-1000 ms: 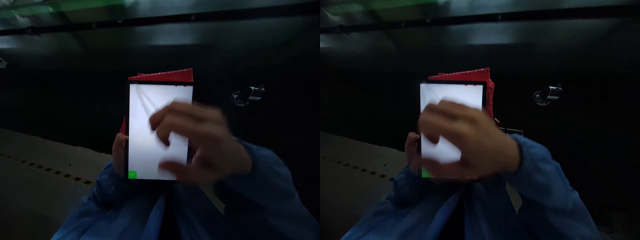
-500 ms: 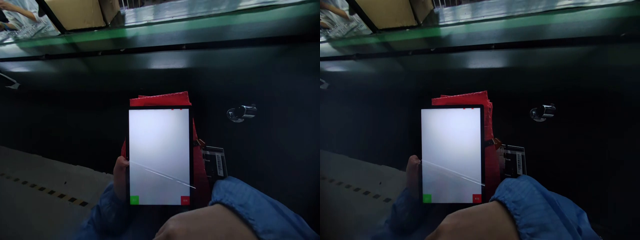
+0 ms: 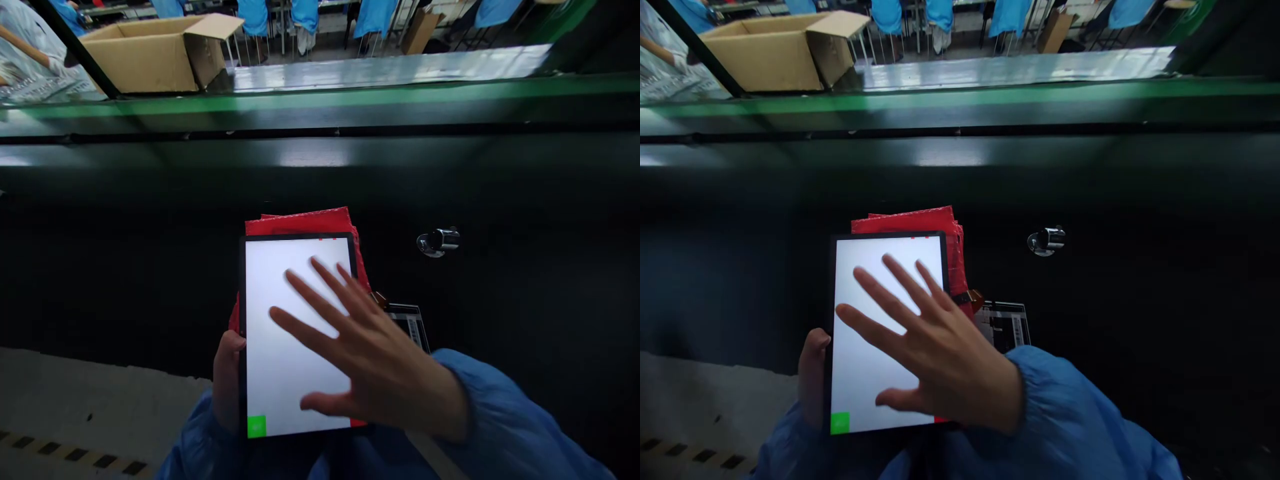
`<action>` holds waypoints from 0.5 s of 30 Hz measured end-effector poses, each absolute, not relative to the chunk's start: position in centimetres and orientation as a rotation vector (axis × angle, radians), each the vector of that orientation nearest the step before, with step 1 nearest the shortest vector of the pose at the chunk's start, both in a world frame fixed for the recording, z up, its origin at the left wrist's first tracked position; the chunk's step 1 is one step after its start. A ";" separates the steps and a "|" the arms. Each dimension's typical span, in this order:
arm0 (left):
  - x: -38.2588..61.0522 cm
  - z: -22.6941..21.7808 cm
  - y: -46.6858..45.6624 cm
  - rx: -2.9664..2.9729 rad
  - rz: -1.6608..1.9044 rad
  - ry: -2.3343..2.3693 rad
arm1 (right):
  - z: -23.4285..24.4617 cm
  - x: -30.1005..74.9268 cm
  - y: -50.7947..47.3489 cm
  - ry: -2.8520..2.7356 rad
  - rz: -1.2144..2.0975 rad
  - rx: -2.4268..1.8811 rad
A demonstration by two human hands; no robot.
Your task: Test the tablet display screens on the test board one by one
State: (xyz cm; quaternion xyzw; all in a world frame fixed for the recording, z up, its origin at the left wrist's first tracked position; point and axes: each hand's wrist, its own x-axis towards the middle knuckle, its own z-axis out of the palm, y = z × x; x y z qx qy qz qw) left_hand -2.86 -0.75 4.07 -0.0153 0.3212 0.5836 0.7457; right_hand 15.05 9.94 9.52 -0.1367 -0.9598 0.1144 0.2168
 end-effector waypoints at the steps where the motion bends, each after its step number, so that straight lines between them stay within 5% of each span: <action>1: -2.8 4.0 -0.7 -0.035 1.293 0.719 | 8.4 14.3 9.5 -2.718 0.294 -0.331; 8: -2.4 4.6 -0.1 -0.100 1.346 0.817 | 6.7 16.0 8.6 -2.291 0.269 -0.296; 15: -3.0 3.8 -1.2 0.100 1.431 1.533 | 2.7 24.8 10.6 -1.936 0.316 -1.145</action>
